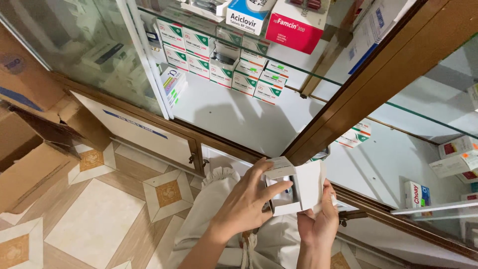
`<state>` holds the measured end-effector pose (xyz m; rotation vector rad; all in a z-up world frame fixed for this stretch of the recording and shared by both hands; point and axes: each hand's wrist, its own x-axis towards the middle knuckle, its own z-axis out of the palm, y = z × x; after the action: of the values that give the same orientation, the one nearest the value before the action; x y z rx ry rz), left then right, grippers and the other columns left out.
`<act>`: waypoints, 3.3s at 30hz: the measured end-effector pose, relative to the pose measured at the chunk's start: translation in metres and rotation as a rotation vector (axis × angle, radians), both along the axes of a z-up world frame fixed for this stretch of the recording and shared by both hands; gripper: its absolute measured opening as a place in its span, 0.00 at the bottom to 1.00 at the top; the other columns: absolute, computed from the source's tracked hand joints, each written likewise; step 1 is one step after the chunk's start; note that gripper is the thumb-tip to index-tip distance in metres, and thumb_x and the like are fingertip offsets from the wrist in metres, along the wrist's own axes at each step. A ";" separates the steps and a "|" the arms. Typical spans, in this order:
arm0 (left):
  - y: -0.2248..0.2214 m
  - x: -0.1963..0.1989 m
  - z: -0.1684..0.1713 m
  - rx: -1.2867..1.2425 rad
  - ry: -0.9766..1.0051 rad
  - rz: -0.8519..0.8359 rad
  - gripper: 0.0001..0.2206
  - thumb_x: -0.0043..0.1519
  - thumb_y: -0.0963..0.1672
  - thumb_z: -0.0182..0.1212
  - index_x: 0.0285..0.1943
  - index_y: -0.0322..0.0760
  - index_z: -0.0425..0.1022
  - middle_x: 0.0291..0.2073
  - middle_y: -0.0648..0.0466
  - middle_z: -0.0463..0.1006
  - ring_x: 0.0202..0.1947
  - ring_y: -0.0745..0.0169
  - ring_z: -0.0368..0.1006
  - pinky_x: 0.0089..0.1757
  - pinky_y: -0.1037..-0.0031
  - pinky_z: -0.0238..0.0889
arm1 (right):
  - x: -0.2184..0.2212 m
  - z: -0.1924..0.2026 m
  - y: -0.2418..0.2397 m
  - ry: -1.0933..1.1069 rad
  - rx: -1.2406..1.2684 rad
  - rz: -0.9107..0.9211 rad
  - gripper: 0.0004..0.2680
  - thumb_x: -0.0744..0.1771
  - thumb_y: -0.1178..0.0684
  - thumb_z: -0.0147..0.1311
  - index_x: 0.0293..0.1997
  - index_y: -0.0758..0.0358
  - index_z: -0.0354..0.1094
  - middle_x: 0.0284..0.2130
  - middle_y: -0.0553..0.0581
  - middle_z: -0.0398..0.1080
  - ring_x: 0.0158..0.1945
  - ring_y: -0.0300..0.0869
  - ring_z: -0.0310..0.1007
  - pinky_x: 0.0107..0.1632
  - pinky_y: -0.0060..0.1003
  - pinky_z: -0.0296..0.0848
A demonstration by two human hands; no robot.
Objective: The person sits on the floor in a pharmacy and wipes the exterior of several medicine boxes with a white cloth. They open the boxes to wipe the inside and remove the instruction leaflets to clean them as well.
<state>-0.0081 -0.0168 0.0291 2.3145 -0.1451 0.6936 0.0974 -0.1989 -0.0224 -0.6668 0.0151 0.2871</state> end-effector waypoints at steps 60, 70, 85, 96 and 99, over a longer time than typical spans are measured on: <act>0.011 -0.003 0.002 -0.144 -0.120 0.134 0.34 0.44 0.43 0.79 0.58 0.40 0.61 0.67 0.35 0.63 0.65 0.27 0.61 0.60 0.48 0.60 | -0.046 0.056 0.036 -1.220 -1.221 -0.285 0.17 0.58 0.61 0.66 0.51 0.54 0.78 0.54 0.54 0.76 0.55 0.47 0.75 0.56 0.39 0.75; 0.011 -0.001 0.000 -0.159 -0.163 0.132 0.37 0.46 0.44 0.80 0.62 0.38 0.59 0.67 0.38 0.64 0.65 0.31 0.62 0.61 0.50 0.61 | -0.043 0.052 0.034 -1.206 -1.152 -0.230 0.16 0.57 0.62 0.67 0.47 0.54 0.80 0.54 0.55 0.77 0.54 0.47 0.76 0.53 0.37 0.78; 0.010 -0.003 -0.004 -0.142 -0.115 0.249 0.41 0.40 0.46 0.79 0.68 0.45 0.67 0.64 0.45 0.69 0.60 0.39 0.68 0.57 0.52 0.64 | -0.044 0.050 0.043 -1.304 -1.222 -0.277 0.17 0.60 0.60 0.65 0.54 0.52 0.77 0.62 0.58 0.70 0.63 0.54 0.70 0.63 0.45 0.72; 0.013 0.013 -0.028 -0.155 0.001 0.263 0.41 0.42 0.45 0.78 0.69 0.43 0.65 0.65 0.40 0.66 0.62 0.34 0.64 0.59 0.50 0.60 | -0.036 0.015 0.047 -0.987 -1.158 -0.157 0.18 0.60 0.65 0.63 0.54 0.50 0.77 0.69 0.66 0.61 0.70 0.54 0.65 0.63 0.40 0.70; 0.013 0.021 -0.034 -0.197 0.028 0.294 0.41 0.43 0.46 0.79 0.69 0.42 0.65 0.63 0.41 0.67 0.63 0.34 0.64 0.59 0.51 0.59 | -0.031 0.011 0.049 -0.929 -1.171 -0.154 0.16 0.63 0.64 0.60 0.55 0.55 0.75 0.70 0.67 0.59 0.69 0.54 0.64 0.62 0.41 0.68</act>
<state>0.0131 -0.0036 -0.0049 2.1740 0.2701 0.7821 0.0669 -0.1501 -0.0114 -1.9028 -0.6980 -0.2495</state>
